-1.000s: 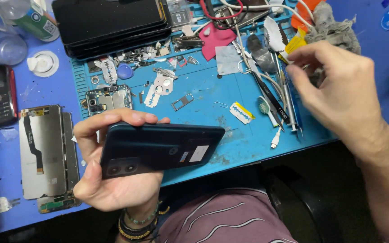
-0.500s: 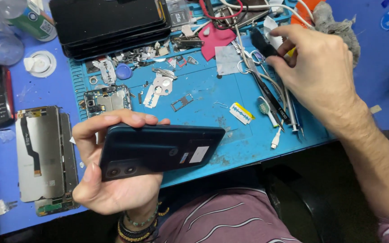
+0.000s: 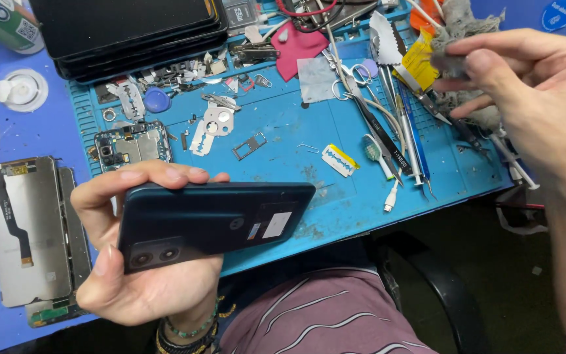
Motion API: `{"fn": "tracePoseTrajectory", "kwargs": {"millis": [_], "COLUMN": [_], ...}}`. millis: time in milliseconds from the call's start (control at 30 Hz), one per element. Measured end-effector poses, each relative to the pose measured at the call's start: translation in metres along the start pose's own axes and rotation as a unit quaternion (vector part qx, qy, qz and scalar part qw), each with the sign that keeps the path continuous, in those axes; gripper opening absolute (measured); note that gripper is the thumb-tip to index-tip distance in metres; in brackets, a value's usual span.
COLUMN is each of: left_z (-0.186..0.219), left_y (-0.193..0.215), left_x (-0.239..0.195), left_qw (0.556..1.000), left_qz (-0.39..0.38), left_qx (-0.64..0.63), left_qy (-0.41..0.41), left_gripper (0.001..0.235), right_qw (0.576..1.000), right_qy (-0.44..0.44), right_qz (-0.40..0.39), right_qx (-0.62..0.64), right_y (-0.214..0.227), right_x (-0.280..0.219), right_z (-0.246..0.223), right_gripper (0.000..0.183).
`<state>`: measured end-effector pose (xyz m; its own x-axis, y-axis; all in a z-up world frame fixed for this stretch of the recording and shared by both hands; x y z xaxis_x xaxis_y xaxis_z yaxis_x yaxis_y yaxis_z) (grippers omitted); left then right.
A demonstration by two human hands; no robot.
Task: Disassembling and cleaning a smartphone at a workbench.
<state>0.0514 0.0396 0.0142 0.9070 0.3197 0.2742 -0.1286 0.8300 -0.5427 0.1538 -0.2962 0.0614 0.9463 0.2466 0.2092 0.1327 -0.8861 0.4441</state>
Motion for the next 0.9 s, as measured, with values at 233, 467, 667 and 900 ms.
{"fn": "tracePoseTrajectory", "kwargs": {"millis": [233, 467, 667, 900], "left_z": [-0.001, 0.001, 0.001, 0.003], "left_y": [-0.001, -0.008, -0.010, -0.012], "left_x": [0.001, 0.002, 0.002, 0.002], "left_qw": [1.000, 0.999, 0.998, 0.996], "left_qz": [-0.007, -0.015, -0.035, -0.056], "left_qx": [-0.010, -0.044, -0.055, -0.064], "left_qy": [0.003, -0.006, 0.003, 0.009], "left_gripper": [0.048, 0.047, 0.045, 0.044], "right_qw": [0.965, 0.942, 0.956, 0.954], "right_qy": [0.110, 0.227, 0.140, 0.217], "right_qz": [0.041, -0.069, -0.136, -0.080], "right_qx": [-0.235, -0.236, -0.219, -0.191], "right_y": [0.007, -0.058, -0.094, -0.108], "right_x": [-0.037, -0.033, -0.029, -0.041], "right_z": [0.004, -0.064, -0.051, -0.058], "right_gripper": [0.026, 0.019, 0.039, 0.019]}}
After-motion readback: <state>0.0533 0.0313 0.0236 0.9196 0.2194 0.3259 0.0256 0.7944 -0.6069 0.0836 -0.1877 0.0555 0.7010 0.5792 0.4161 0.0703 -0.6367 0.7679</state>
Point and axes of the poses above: each hand's wrist, its own x-axis towards the middle knuckle, its own y-axis out of the back of the hand, z = x × y, the point moved 8 cm from there along x, towards the middle knuckle, and after that the axes turned 14 degrees about x, right-handed, at the moved point
